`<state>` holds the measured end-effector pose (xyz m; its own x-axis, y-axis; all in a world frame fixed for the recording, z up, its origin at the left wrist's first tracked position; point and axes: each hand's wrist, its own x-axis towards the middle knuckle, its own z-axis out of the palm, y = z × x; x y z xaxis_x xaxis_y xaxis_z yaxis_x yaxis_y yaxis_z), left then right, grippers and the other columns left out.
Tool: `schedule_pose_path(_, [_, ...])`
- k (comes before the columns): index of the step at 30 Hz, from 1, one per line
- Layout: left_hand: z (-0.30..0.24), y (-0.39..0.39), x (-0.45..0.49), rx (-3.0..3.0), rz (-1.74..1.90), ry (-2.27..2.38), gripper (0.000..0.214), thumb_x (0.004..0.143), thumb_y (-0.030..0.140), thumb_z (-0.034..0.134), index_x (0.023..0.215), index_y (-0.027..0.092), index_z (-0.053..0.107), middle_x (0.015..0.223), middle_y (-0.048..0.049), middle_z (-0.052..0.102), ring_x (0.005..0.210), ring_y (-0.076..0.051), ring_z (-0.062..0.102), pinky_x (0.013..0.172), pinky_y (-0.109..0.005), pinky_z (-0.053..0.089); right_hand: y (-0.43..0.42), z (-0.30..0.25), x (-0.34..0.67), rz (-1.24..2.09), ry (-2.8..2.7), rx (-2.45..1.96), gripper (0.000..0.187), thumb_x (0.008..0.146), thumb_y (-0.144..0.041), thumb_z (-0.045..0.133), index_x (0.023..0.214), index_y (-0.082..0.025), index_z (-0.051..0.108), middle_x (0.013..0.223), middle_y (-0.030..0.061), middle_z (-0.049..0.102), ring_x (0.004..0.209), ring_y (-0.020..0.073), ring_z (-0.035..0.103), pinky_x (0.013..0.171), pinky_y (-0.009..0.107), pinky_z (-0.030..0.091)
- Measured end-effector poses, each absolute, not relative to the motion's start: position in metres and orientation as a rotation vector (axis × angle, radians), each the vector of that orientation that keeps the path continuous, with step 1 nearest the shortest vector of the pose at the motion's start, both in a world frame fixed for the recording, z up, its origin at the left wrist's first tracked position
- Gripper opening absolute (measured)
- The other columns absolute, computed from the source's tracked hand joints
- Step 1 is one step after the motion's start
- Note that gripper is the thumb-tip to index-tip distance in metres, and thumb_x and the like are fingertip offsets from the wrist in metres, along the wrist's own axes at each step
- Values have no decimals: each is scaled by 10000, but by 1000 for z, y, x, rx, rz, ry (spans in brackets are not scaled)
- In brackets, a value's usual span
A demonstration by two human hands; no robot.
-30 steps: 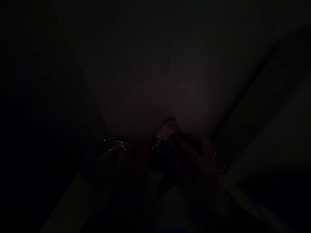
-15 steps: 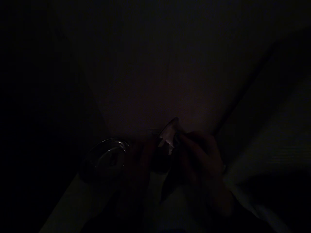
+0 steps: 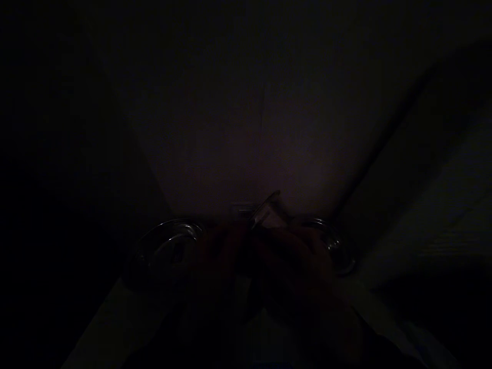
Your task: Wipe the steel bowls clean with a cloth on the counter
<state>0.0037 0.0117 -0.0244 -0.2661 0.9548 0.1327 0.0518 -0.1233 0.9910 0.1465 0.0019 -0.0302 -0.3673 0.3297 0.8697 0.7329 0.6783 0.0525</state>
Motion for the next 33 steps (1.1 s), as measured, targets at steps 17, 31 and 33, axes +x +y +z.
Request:
schedule_pose_path(17, [-15,0,12,1159,1425,1404,220,738,442,589,682,243,664,727,-27,716,694,-204,677,575,-269,543,11,-30,156,-438,-1851,-1002,270,841,-178,530,1100,-172,603,1041,103,598,905,227,551,715,383,511])
schedule_pose_path(31, [-29,5,4,1175,1384,1427,326,789,507,529,864,228,678,884,-64,722,837,-226,680,650,-295,550,4,-31,147,-483,-1973,-937,301,835,-192,567,1128,-132,604,1102,123,618,941,250,525,728,407,510])
schedule_pose_path(33, [-29,4,7,1172,1387,1409,351,783,527,532,870,221,679,870,-62,722,825,-228,682,643,-294,549,9,-30,152,-450,-1914,-1011,298,848,-180,539,1134,-117,594,1088,139,609,935,246,532,731,406,511])
